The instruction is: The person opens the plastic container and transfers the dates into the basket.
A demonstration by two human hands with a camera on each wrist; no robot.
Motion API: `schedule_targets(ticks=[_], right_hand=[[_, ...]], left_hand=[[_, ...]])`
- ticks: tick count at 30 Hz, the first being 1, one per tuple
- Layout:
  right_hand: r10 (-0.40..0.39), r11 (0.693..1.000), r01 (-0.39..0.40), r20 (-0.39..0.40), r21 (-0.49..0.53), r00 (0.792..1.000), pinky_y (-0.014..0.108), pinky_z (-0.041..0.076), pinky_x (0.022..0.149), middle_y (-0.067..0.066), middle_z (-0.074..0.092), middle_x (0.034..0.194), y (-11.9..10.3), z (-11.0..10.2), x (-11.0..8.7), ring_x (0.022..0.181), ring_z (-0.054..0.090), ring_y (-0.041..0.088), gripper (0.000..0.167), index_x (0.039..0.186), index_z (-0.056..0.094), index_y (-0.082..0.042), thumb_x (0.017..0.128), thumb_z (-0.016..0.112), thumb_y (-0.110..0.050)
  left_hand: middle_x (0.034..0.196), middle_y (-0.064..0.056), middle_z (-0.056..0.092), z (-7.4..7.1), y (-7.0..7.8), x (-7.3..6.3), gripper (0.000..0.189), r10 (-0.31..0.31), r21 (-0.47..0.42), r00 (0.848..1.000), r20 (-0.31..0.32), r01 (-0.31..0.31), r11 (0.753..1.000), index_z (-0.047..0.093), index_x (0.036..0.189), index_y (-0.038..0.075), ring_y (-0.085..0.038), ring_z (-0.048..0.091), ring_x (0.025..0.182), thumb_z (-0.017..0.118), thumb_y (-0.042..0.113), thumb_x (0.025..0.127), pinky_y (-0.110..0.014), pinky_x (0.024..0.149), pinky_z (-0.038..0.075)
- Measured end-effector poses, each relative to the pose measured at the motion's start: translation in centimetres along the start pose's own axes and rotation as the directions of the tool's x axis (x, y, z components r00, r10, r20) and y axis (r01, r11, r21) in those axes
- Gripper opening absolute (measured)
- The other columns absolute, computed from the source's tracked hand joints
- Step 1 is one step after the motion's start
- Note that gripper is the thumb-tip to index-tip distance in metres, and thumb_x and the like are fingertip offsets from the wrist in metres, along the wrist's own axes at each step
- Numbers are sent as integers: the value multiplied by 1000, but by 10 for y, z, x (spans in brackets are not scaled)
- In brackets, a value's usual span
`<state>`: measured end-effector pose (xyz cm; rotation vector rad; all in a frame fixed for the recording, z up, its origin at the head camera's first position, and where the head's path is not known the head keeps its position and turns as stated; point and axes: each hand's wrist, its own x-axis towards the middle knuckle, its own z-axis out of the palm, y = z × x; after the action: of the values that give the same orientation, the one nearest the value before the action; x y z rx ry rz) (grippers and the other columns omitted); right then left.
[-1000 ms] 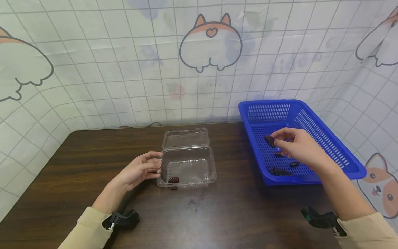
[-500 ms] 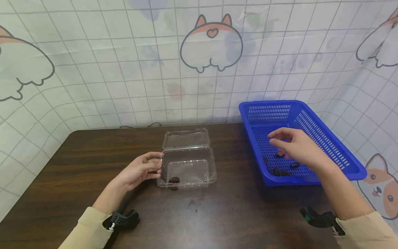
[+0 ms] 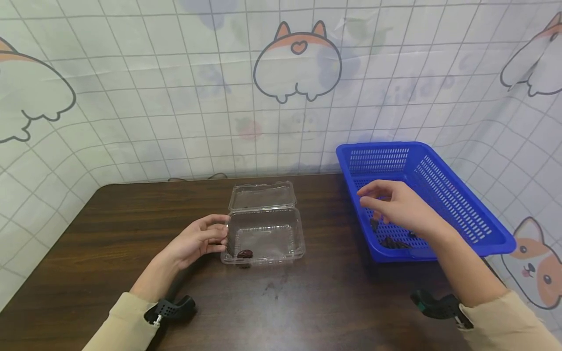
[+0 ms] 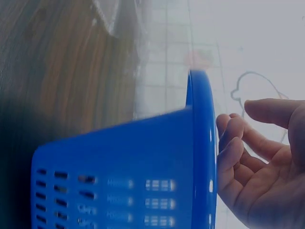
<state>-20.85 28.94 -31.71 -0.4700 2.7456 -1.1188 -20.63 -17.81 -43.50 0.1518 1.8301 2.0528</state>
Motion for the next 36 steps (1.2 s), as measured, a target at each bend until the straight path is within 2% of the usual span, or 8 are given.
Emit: schedule_targets(ticks=[9,16,20,24,28,36], right_hand=[[-46,997,43,39,63,998,33,53,62,12,61,83,-17,13,7,73,59,27,34,130,63,-9,105,62,-32],[-73,993,66,79,93,994,35,52,61,11,60,88,-31,28,15,73,58,28,30,126,65,-10,103,65,-30],[-121,988,109,109,111,987,34,54,62,8,62,91,-36,39,20,74,60,26,28,125,66,-9,103,66,-27],[-128,983,105,151,150,980,33,54,63,9,62,95,-42,49,25,76,61,26,27,123,67,-8,103,66,-26],[-130,981,99,185,164,974,34,54,62,10,63,95,-46,59,30,77,61,31,26,121,68,-9,102,67,-27],[-185,968,132,250,215,950,36,54,60,10,65,95,-48,85,42,73,59,27,23,120,68,-6,103,66,-22]], left_hand=[[100,-7,61,0,-1,-1,53,-5,-2,1000,-8,5,1000,38,148,-5,-17,67,82,61,2,101,-34,82,61],[100,-7,61,0,-1,-1,53,-9,-3,1000,-16,9,1000,39,148,-4,-17,67,82,61,2,101,-34,81,61],[101,-8,61,1,-1,0,52,-14,-7,1000,-18,14,1000,39,148,-3,-17,67,82,61,2,101,-34,81,61],[99,-7,61,1,-1,0,52,-10,-5,1000,-13,10,1000,38,148,-5,-16,67,81,61,2,102,-33,81,61],[98,-6,61,1,-1,0,53,-4,0,1000,-3,4,1000,37,148,-6,-15,66,81,61,2,102,-32,81,61],[99,-6,61,1,-1,0,53,-7,1,1000,-8,7,1000,38,149,-4,-16,66,81,61,2,102,-33,81,61]])
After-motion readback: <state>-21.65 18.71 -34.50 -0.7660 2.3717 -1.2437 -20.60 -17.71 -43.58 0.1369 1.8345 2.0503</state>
